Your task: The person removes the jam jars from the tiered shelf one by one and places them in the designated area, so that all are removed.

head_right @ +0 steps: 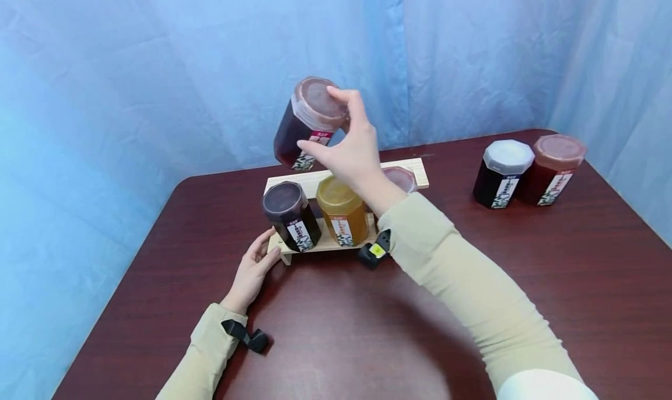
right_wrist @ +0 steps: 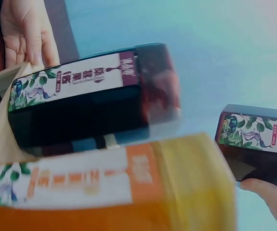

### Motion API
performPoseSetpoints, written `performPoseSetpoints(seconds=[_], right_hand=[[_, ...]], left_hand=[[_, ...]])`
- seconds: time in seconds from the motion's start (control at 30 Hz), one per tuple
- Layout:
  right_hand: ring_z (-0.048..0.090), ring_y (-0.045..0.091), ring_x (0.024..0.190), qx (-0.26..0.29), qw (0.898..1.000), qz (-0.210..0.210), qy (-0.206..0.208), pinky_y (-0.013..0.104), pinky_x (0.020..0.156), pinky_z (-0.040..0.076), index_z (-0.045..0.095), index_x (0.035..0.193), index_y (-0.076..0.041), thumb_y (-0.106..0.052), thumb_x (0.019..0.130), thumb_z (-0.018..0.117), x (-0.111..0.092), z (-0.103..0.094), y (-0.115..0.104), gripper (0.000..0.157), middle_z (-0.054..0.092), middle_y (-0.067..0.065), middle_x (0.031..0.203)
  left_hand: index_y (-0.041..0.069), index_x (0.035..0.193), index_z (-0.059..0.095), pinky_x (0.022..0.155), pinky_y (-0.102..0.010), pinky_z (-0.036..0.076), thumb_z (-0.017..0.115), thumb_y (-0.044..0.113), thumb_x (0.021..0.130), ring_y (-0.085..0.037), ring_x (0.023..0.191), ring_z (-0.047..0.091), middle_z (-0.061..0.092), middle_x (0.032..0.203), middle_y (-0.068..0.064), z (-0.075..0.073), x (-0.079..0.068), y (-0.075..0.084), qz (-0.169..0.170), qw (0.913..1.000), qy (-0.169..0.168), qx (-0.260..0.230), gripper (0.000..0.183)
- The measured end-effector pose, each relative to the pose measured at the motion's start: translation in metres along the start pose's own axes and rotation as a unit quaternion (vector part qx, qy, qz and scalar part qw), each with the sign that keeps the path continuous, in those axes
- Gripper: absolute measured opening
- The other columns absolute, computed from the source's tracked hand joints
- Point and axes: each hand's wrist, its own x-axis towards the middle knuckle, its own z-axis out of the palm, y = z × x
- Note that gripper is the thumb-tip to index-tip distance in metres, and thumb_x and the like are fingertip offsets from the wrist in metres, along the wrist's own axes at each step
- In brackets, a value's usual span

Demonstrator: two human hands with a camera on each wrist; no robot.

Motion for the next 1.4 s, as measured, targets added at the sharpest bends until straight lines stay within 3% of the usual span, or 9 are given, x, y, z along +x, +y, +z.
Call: performPoseSetpoints(seconds=[0.27, 0.53, 0.67, 0.87, 1.07, 1.3, 1.4], right_hand=[[0.059, 0.015, 0.089, 0.096, 0.995, -0.017, 0.02, 0.018, 0.064, 0.051, 0.045, 0.126, -0.01, 0.019, 0.065, 0.074, -0.012, -0.041, -0.011, 0.074, 0.055, 0.004, 0.11], [0.057, 0.015, 0.076, 0.131, 0.989, -0.021, 0.064, 0.021, 0.059, 0.053, 0.047, 0.123, -0.012, 0.023, 0.062, 0.072, -0.022, -0.08, -0.014, 0.074, 0.054, 0.009, 0.109], [0.058, 0.015, 0.078, 0.141, 0.985, -0.024, 0.093, 0.019, 0.062, 0.052, 0.046, 0.123, -0.01, 0.02, 0.06, 0.074, -0.026, -0.097, -0.01, 0.076, 0.053, 0.009, 0.11], [0.058, 0.013, 0.076, 0.133, 0.983, -0.026, 0.122, 0.016, 0.063, 0.048, 0.047, 0.123, -0.009, 0.02, 0.057, 0.076, -0.031, -0.116, -0.003, 0.077, 0.054, 0.007, 0.108], [0.057, 0.01, 0.072, 0.087, 0.986, 0.0, 0.146, 0.015, 0.06, 0.047, 0.048, 0.124, -0.012, 0.018, 0.059, 0.076, -0.036, -0.136, 0.006, 0.076, 0.056, 0.005, 0.107], [0.055, 0.012, 0.075, 0.094, 0.98, 0.04, 0.171, 0.015, 0.062, 0.048, 0.048, 0.125, -0.013, 0.022, 0.06, 0.073, -0.044, -0.153, 0.019, 0.078, 0.055, 0.006, 0.108], [0.054, 0.009, 0.074, 0.056, 0.98, 0.064, 0.179, 0.013, 0.062, 0.045, 0.048, 0.126, -0.015, 0.019, 0.06, 0.075, -0.047, -0.161, 0.024, 0.079, 0.054, 0.003, 0.107]], left_hand=[[0.005, 0.14, 0.043, 0.091, -0.016, 0.043, 0.057, 0.005, 0.093, 0.001, 0.106, 0.055, 0.05, 0.137, -0.021, 0.0, 0.0, 0.001, 0.006, 1.0, -0.001, -0.003, 0.048], [0.006, 0.14, 0.043, 0.09, -0.015, 0.043, 0.057, 0.005, 0.093, 0.001, 0.103, 0.057, 0.051, 0.135, -0.022, -0.001, -0.002, -0.001, 0.0, 1.0, 0.001, -0.003, 0.048], [0.006, 0.14, 0.043, 0.09, -0.015, 0.043, 0.057, 0.005, 0.093, 0.002, 0.103, 0.056, 0.051, 0.134, -0.023, -0.001, -0.003, 0.0, 0.0, 1.0, 0.0, -0.003, 0.049], [0.006, 0.14, 0.043, 0.09, -0.015, 0.043, 0.057, 0.005, 0.093, 0.001, 0.106, 0.055, 0.051, 0.135, -0.022, -0.001, -0.002, 0.0, 0.003, 1.0, 0.001, -0.004, 0.048], [0.006, 0.139, 0.044, 0.09, -0.015, 0.042, 0.057, 0.005, 0.093, 0.001, 0.105, 0.056, 0.052, 0.134, -0.022, 0.0, -0.004, -0.001, 0.0, 1.0, 0.002, -0.002, 0.048], [0.006, 0.139, 0.044, 0.088, -0.016, 0.044, 0.056, 0.005, 0.093, 0.0, 0.1, 0.058, 0.054, 0.129, -0.024, -0.002, -0.004, -0.001, 0.002, 1.0, 0.004, -0.005, 0.048], [0.005, 0.139, 0.043, 0.088, -0.015, 0.044, 0.056, 0.004, 0.093, 0.0, 0.1, 0.058, 0.053, 0.13, -0.024, -0.002, -0.005, -0.001, 0.002, 1.0, 0.005, -0.005, 0.048]])
